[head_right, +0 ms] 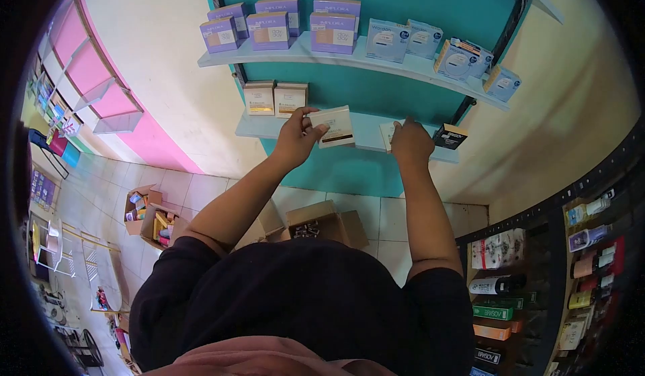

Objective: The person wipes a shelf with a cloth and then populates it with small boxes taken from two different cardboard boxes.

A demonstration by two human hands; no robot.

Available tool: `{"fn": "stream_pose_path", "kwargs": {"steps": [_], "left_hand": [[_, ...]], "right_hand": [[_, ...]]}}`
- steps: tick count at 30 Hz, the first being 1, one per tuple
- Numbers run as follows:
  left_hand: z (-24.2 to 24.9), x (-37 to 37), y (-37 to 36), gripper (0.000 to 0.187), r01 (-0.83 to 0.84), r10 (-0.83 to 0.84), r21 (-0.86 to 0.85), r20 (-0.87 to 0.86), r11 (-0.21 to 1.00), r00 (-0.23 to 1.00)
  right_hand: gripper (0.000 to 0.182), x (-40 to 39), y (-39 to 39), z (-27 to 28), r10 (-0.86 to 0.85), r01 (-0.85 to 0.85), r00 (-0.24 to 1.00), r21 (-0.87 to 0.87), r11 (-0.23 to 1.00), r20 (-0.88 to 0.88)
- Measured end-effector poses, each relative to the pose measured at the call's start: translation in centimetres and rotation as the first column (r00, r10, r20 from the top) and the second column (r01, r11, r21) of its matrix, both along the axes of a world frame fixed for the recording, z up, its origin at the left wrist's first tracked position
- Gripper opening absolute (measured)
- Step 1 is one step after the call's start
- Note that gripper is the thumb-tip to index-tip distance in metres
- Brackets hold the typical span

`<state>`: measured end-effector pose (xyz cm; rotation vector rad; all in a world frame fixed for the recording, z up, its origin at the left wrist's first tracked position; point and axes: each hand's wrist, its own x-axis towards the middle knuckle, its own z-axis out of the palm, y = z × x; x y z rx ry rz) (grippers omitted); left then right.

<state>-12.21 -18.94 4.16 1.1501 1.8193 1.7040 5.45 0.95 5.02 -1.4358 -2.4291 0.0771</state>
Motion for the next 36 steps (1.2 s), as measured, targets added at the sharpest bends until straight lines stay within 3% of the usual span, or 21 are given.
{"fn": "stream_pose_path", "kwargs": {"steps": [2,6,7,9,11,12,14,18,20,21,23,24,26,27,30,33,36], "left_hand": [[-0.7,-0.1,0.5,0.039,-0.092,0.093,0.013,-0.213,0.996,0.973],[-0.4,0.3,1.0,0.036,-0.154,0.159,0.043,-0.178,0.987,0.971],[-1.1,-0.1,1.5,0.035,-0.195,0.204,0.059,-0.242,0.979,0.949],[-2.4,-0.9,2.2,0.033,-0.238,0.252,0.084,-0.302,0.968,0.919],[-3.4,-1.2,2.4,0.033,-0.228,0.248,0.110,-0.227,0.967,0.942],[-3.7,-1.2,2.6,0.033,-0.227,0.246,0.107,-0.222,0.968,0.944],[-4.1,-1.3,3.0,0.031,-0.202,0.226,0.160,-0.150,0.966,0.963],[-4.4,-1.2,3.6,0.040,-0.214,0.214,0.031,-0.276,0.976,0.937],[-5.6,-0.5,4.0,0.058,-0.320,0.381,0.208,-0.555,0.924,0.740],[-5.5,0.1,3.8,0.058,-0.327,0.384,0.203,-0.552,0.923,0.740],[-4.7,1.3,3.2,0.074,-0.204,0.224,0.092,-0.369,0.975,0.902],[-5.4,0.9,3.5,0.074,-0.207,0.224,0.085,-0.365,0.975,0.904],[-7.1,-0.5,4.7,0.078,-0.354,0.463,0.314,-0.721,0.881,0.515],[-7.0,-0.6,4.9,0.081,-0.295,0.334,0.167,-0.594,0.941,0.732],[-6.8,-0.2,5.2,0.084,-0.235,0.247,0.088,-0.513,0.968,0.822],[-6.3,0.2,5.1,0.087,-0.193,0.223,0.117,-0.373,0.974,0.901],[-6.3,0.3,5.4,0.091,-0.235,0.241,0.066,-0.427,0.970,0.872]], "right_hand": [[0.038,-0.1,0.3,0.7,0.002,-0.001,0.998,-0.021,1.000,0.060],[0.035,-0.1,0.5,0.7,0.032,-0.024,0.989,-0.058,0.998,0.144],[0.035,-0.1,0.5,0.2,0.031,-0.024,0.989,-0.053,0.998,0.142],[0.035,0.0,0.0,-1.3,0.287,-0.240,0.930,0.211,0.948,-0.230],[0.038,-0.9,-1.8,-1.4,0.447,-0.471,0.775,0.064,0.880,-0.446],[0.038,-1.7,-2.7,-1.6,0.445,-0.470,0.779,0.059,0.881,-0.442],[0.039,-3.5,-4.1,-2.8,0.481,-0.607,0.604,0.024,0.794,-0.635],[0.037,-6.9,-3.8,-4.6,0.381,-0.581,0.665,-0.125,0.804,-0.642],[0.034,-8.1,-3.4,-5.5,0.353,-0.490,0.653,-0.018,0.872,-0.670],[0.034,-8.5,-3.2,-5.6,0.355,-0.495,0.654,-0.023,0.868,-0.668],[0.031,-9.3,-2.9,-5.8,0.374,-0.445,0.670,0.056,0.894,-0.642],[0.031,-9.6,-2.7,-5.7,0.372,-0.448,0.673,0.048,0.893,-0.639],[0.029,-9.9,-2.6,-5.1,0.346,-0.465,0.698,-0.030,0.885,-0.628],[0.029,-10.0,-2.5,-5.0,0.347,-0.467,0.699,-0.032,0.884,-0.625],[0.026,-10.5,-2.0,-5.0,0.298,-0.474,0.715,-0.125,0.872,-0.632],[0.032,-11.1,-1.1,-5.9,0.344,-0.450,0.704,-0.015,0.893,-0.621],[0.034,-11.7,-0.1,-6.5,0.385,-0.453,0.711,0.035,0.891,-0.589]]}}
